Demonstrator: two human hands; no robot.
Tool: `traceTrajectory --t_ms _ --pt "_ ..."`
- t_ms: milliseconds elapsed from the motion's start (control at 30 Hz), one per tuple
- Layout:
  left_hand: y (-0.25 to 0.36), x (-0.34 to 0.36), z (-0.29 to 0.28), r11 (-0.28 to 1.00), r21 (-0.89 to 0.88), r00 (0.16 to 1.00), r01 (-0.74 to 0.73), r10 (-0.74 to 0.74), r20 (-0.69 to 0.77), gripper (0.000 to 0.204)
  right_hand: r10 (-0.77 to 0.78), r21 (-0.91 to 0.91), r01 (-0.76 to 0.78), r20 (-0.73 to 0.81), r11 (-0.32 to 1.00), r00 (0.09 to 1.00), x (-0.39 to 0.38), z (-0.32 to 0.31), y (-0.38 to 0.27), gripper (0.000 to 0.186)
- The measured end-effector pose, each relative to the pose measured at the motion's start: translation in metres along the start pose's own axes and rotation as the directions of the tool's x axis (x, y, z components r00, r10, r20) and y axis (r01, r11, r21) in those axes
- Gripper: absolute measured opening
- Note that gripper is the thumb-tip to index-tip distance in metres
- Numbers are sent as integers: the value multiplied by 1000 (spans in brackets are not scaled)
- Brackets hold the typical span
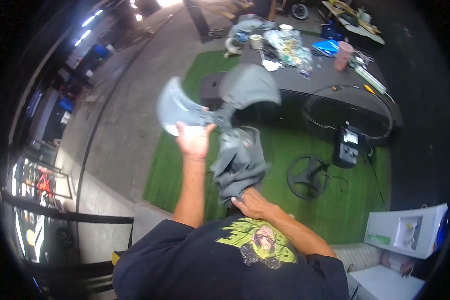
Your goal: Repairing a pedestal fan by cleaning the blades and securing the cage with cable ties.
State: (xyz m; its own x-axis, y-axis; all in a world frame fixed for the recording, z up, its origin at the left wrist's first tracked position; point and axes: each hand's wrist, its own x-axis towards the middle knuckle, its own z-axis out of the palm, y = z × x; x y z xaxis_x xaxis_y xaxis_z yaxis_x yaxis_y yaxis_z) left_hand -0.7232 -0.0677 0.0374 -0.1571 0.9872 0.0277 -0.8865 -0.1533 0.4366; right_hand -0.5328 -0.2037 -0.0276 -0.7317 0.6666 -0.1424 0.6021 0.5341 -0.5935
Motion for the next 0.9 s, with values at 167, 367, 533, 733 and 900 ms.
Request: traceTrajectory --t_ms 167,367,533,733,900 --pt "6 -12 11 916 344 979 -206 192 74 62 122 499 299 -648 813 751 -51 -30 0 49" --pt "-42 -77 49 983 179 998 -51 55 -17 58 377 362 -206 -504 909 777 41 -130 5 65" --pt "-33 -90 64 965 250 981 -84 36 191 58 267 459 248 -792 853 549 51 -160 31 53" --pt "-33 -91 57 979 148 960 139 -170 222 53 -303 -448 -104 -739 888 602 47 -116 30 66" --pt "3 -76 55 896 439 987 66 -124 104 47 -487 -518 -255 -855 816 178 -7 -133 111 63"
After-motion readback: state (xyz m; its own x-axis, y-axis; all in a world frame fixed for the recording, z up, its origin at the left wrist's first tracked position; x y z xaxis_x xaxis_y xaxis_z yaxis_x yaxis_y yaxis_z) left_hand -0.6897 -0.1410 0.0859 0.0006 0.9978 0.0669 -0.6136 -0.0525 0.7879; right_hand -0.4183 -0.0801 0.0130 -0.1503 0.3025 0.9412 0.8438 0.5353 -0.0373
